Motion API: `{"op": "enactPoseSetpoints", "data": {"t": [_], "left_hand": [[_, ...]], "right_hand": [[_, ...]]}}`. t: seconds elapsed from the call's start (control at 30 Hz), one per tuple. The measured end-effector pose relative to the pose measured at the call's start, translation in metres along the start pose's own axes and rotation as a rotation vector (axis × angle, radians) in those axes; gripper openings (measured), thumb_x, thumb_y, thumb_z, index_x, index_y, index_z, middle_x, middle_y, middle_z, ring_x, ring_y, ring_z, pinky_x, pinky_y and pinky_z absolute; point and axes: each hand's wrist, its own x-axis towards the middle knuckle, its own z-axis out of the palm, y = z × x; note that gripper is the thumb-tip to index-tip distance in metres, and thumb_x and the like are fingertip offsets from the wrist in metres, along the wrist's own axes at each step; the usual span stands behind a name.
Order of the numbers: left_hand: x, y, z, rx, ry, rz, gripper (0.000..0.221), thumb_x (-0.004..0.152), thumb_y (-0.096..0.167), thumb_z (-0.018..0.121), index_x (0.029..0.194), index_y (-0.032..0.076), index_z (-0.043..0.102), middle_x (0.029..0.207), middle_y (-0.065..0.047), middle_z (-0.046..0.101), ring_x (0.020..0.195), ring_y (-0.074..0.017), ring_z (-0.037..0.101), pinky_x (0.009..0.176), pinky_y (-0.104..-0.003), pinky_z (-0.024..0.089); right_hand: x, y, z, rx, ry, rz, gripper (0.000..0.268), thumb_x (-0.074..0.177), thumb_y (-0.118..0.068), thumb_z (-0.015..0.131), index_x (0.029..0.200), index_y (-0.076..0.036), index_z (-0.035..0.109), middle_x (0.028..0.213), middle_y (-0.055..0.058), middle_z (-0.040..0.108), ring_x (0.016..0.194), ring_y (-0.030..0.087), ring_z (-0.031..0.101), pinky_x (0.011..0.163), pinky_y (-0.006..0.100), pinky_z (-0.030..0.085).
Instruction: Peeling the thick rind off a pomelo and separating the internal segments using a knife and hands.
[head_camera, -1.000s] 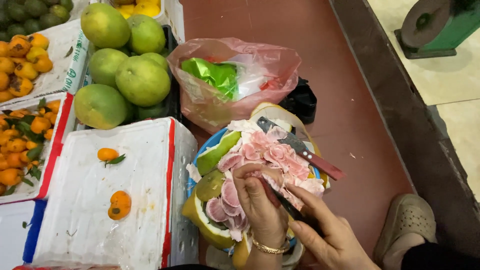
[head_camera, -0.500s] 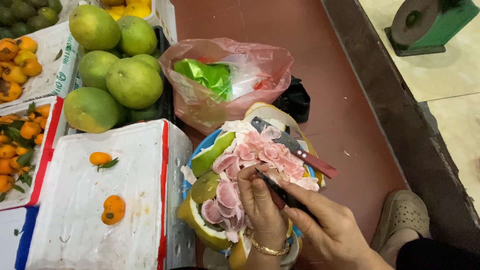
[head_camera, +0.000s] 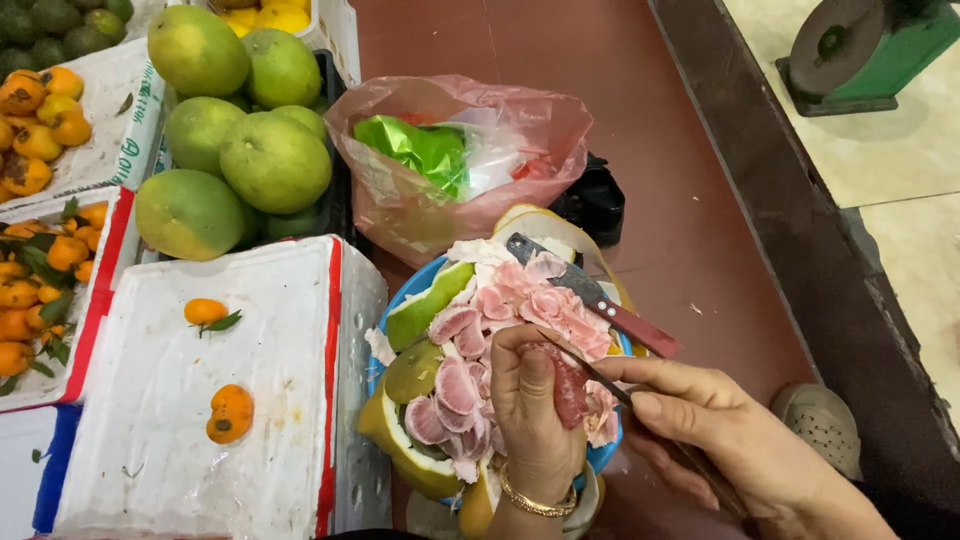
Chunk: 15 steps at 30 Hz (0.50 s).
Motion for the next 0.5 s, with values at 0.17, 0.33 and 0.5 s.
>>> {"op": "enactPoseSetpoints", "data": {"t": [0.17, 0.33, 0.5], "left_hand": [[0.004, 0.01, 0.002, 0.103, -0.093, 0.07, 0.038, 0.099, 0.041, 0.065, 0.108, 0.005, 0.061, 0.059, 0.001, 0.048, 0.051, -0.0089, 0.04, 0.051, -0.026, 0.032], [0.005, 0.006, -0.01, 0.261, -0.114, 0.162, 0.055, 0.098, 0.05, 0.065, 0.13, 0.005, 0.061, 0.085, -0.001, 0.059, 0.077, -0.0116, 0.054, 0.073, -0.027, 0.047], [0.006, 0.018, 0.001, 0.307, -0.196, 0.308, 0.062, 0.104, 0.048, 0.061, 0.143, 0.002, 0.052, 0.075, 0.004, 0.047, 0.064, -0.0062, 0.041, 0.063, -0.022, 0.038]], "right_hand": [[-0.003, 0.009, 0.011, -0.322, -0.028, -0.191, 0.055, 0.09, -0.017, 0.068, 0.144, -0.011, 0.067, 0.093, 0.005, 0.059, 0.071, 0.012, 0.052, 0.06, 0.026, 0.037], [-0.003, 0.018, 0.011, -0.629, -0.02, -0.41, 0.059, 0.091, -0.026, 0.067, 0.149, -0.018, 0.06, 0.127, -0.002, 0.076, 0.087, 0.007, 0.065, 0.077, 0.022, 0.052], [-0.003, 0.027, 0.011, -0.579, -0.032, -0.419, 0.059, 0.092, -0.024, 0.067, 0.15, -0.016, 0.058, 0.139, -0.001, 0.075, 0.118, 0.004, 0.064, 0.099, 0.023, 0.046]]}}
